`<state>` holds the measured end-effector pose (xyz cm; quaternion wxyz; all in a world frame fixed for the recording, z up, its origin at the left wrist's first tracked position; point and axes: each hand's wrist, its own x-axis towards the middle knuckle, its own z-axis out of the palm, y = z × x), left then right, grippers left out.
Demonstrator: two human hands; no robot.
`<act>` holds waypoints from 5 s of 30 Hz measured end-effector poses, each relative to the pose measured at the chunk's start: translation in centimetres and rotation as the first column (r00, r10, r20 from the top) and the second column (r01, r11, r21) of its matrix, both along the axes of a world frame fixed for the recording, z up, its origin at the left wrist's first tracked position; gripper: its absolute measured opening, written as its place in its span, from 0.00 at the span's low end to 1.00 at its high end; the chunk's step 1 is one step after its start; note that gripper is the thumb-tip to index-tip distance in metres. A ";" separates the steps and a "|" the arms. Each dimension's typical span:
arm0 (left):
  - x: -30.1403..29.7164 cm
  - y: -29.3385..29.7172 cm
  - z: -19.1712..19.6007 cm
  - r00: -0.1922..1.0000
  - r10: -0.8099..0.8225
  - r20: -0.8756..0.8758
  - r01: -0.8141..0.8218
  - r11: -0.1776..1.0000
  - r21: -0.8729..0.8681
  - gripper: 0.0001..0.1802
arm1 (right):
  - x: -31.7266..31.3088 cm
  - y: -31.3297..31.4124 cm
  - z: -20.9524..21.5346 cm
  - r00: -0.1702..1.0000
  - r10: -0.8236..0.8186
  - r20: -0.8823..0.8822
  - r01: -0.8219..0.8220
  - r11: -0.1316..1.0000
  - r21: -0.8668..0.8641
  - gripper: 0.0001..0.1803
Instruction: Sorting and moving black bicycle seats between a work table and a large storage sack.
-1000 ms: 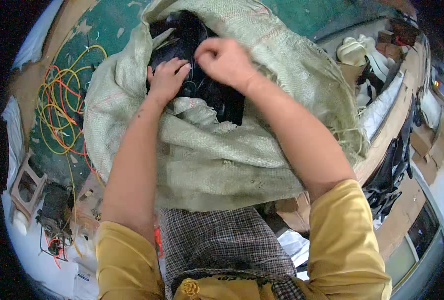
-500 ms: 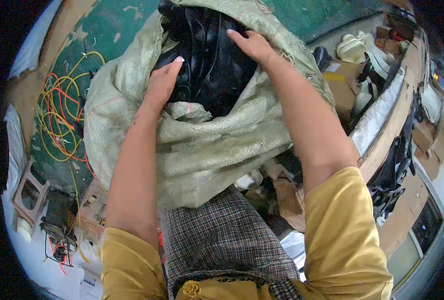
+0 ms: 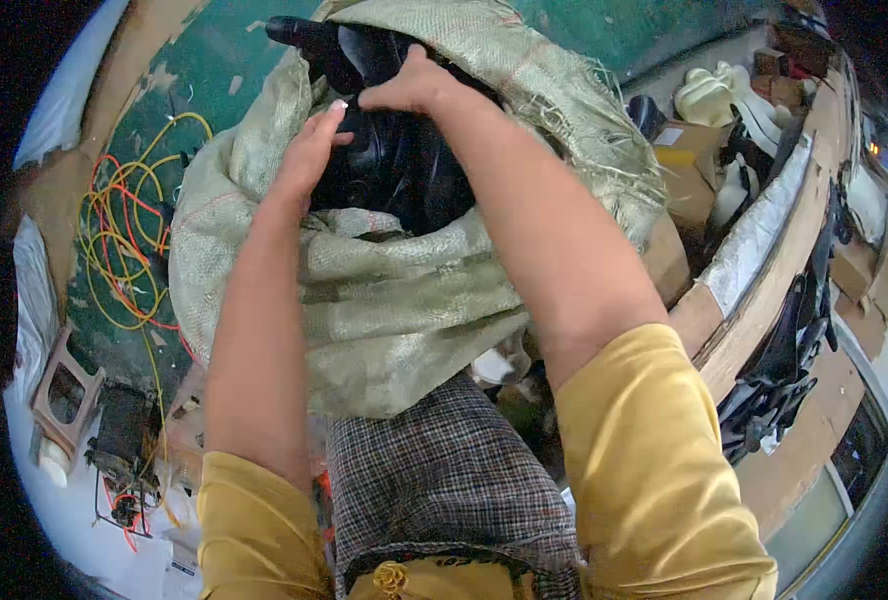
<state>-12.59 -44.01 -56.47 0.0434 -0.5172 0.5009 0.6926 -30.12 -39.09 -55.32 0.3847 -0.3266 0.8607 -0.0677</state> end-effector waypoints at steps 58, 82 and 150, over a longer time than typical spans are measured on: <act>5.8 0.4 39.7 0.859 -0.057 -0.509 0.040 0.998 -0.044 0.27 | 17.6 10.9 40.1 0.971 -0.222 0.092 0.203 0.551 -0.809 0.52; 6.3 79.1 62.9 -0.464 -0.262 -0.846 0.801 -0.533 -0.274 0.26 | 41.9 68.1 65.2 -0.550 -0.546 -0.632 0.689 0.131 -0.713 0.50; 41.1 -7.1 13.7 0.778 -0.186 0.601 0.130 0.982 0.135 0.18 | 16.5 16.6 13.2 0.995 0.056 0.086 -0.086 0.909 0.409 0.15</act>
